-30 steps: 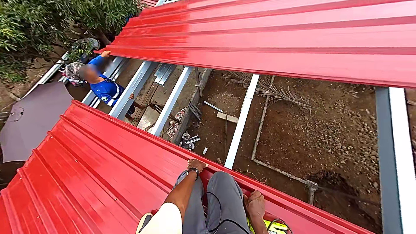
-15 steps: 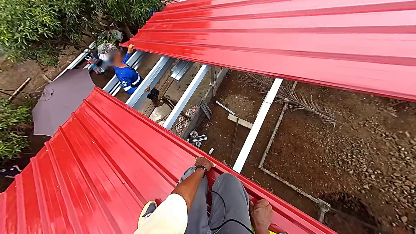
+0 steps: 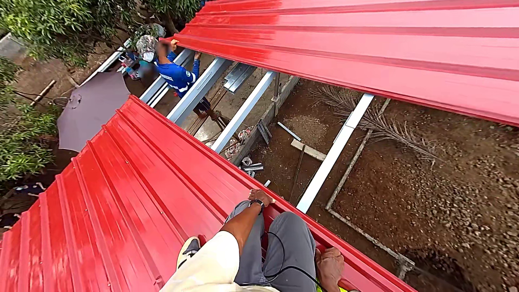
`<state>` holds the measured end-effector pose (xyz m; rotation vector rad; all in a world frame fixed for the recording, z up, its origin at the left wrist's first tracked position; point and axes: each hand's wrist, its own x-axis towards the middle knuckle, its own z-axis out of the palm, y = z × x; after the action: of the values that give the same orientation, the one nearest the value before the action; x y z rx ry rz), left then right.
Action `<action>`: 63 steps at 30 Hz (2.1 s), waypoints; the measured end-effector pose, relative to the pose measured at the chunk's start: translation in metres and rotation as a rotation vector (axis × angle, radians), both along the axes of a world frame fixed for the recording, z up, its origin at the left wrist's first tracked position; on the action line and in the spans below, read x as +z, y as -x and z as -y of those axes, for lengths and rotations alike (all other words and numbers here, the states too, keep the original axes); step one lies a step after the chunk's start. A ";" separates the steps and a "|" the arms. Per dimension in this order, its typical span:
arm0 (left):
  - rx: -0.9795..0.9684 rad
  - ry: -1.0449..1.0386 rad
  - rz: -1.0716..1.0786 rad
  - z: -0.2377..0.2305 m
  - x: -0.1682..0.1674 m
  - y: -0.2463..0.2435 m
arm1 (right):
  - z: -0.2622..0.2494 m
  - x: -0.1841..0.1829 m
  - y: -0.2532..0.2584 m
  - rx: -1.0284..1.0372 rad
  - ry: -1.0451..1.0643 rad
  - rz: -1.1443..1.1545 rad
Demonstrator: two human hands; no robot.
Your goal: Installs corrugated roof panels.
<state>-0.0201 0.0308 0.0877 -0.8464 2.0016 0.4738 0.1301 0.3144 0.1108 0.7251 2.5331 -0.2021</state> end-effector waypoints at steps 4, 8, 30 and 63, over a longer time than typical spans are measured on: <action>0.006 0.000 -0.002 0.001 -0.002 0.000 | 0.001 -0.001 0.000 0.003 -0.002 -0.001; -0.014 0.001 -0.001 0.000 0.000 0.001 | 0.002 0.004 0.004 -0.013 0.002 0.020; 0.015 0.004 -0.027 0.000 -0.005 -0.001 | -0.002 -0.008 0.002 -0.003 -0.031 0.026; -0.008 -0.006 -0.025 0.002 -0.002 -0.002 | -0.002 -0.011 0.000 0.004 -0.052 0.044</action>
<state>-0.0182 0.0290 0.0862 -0.8325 2.0247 0.4878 0.1297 0.3163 0.0994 0.7370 2.5054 -0.1179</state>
